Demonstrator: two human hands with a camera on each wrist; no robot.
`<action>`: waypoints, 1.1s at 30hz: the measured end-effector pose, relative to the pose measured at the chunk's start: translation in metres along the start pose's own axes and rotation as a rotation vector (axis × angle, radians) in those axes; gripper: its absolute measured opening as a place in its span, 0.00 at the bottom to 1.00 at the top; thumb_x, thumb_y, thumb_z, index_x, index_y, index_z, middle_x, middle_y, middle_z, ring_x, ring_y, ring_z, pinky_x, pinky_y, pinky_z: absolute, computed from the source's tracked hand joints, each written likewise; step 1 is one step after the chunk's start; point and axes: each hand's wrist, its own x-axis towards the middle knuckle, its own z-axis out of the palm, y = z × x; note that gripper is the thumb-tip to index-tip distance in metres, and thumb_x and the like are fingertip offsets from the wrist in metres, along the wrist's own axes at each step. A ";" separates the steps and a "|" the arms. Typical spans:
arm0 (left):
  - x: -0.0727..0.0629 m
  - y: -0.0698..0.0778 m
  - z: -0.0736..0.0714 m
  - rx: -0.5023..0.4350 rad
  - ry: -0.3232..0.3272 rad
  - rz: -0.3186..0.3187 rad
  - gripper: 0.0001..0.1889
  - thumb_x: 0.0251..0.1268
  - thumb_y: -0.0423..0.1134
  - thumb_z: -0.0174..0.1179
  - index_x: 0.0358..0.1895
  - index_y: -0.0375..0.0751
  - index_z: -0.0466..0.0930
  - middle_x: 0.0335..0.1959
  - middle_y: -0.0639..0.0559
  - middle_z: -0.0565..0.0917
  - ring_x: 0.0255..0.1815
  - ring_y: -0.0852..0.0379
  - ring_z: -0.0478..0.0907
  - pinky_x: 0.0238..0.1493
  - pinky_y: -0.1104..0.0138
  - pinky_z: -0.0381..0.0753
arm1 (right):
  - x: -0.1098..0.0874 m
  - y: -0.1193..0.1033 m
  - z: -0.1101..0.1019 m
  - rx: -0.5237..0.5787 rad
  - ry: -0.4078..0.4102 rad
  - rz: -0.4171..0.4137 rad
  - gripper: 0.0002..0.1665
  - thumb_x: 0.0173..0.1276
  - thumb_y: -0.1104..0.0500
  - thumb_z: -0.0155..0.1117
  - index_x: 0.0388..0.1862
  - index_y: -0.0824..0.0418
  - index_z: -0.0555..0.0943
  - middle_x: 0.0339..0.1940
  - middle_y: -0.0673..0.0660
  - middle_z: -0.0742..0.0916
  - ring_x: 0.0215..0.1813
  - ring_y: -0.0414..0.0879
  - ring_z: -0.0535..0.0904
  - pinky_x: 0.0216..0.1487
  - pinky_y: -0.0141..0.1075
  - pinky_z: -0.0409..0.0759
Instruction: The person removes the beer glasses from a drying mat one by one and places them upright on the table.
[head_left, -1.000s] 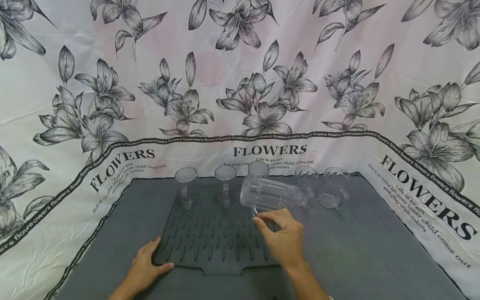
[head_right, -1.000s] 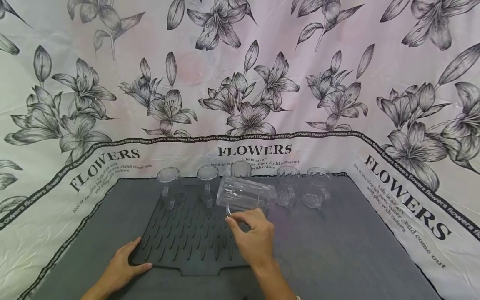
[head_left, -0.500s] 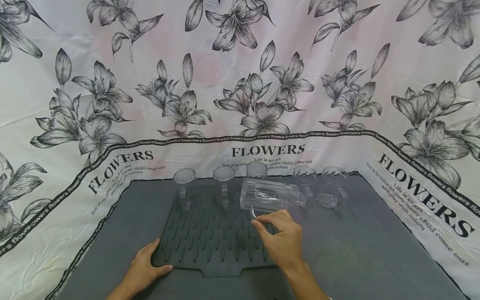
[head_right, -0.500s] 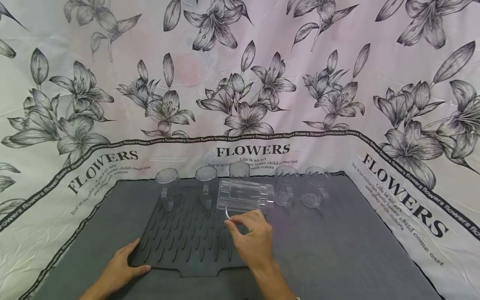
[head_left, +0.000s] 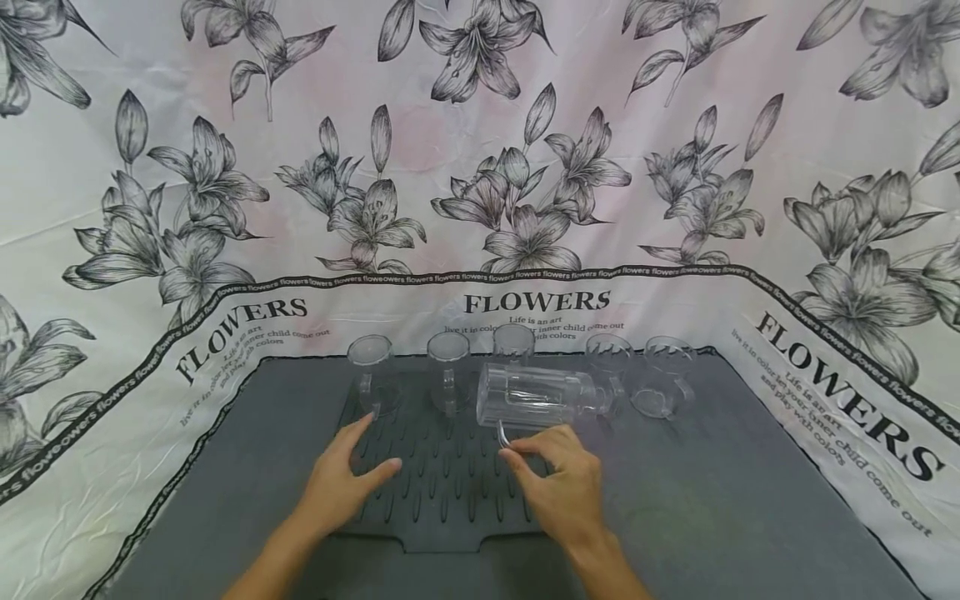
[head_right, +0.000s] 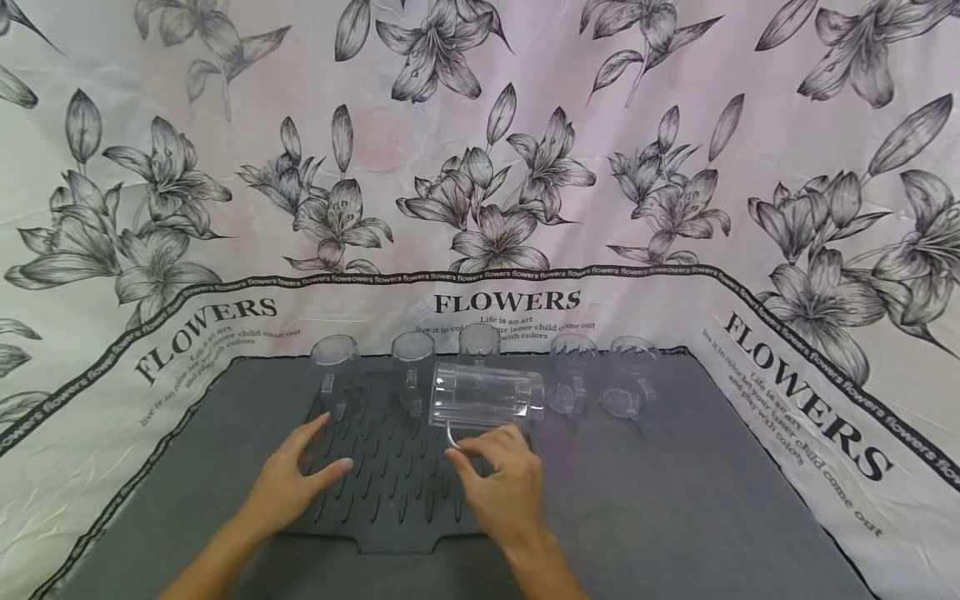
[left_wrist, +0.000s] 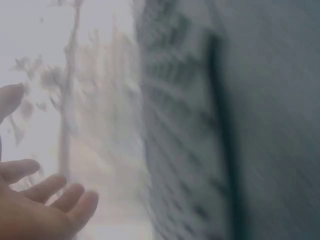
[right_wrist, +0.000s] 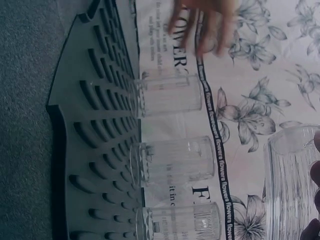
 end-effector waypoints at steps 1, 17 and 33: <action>0.004 0.010 0.005 -0.047 -0.002 0.033 0.43 0.61 0.56 0.65 0.75 0.42 0.56 0.71 0.38 0.61 0.63 0.34 0.66 0.55 0.42 0.71 | -0.001 0.000 0.000 -0.002 -0.002 0.000 0.10 0.47 0.63 0.82 0.28 0.57 0.88 0.27 0.42 0.86 0.34 0.40 0.79 0.36 0.28 0.77; 0.044 0.084 0.034 -0.514 -0.222 0.145 0.42 0.64 0.43 0.65 0.77 0.47 0.52 0.69 0.43 0.64 0.62 0.43 0.71 0.52 0.52 0.77 | -0.005 -0.009 0.002 0.049 -0.072 -0.043 0.11 0.45 0.66 0.81 0.27 0.59 0.87 0.26 0.44 0.85 0.33 0.41 0.78 0.35 0.25 0.76; 0.047 0.082 0.036 -0.652 -0.173 0.092 0.34 0.58 0.33 0.70 0.68 0.44 0.68 0.59 0.37 0.69 0.48 0.42 0.78 0.43 0.54 0.82 | -0.001 -0.008 -0.004 0.150 0.083 -0.078 0.18 0.63 0.52 0.71 0.40 0.68 0.84 0.40 0.62 0.82 0.44 0.53 0.75 0.46 0.32 0.71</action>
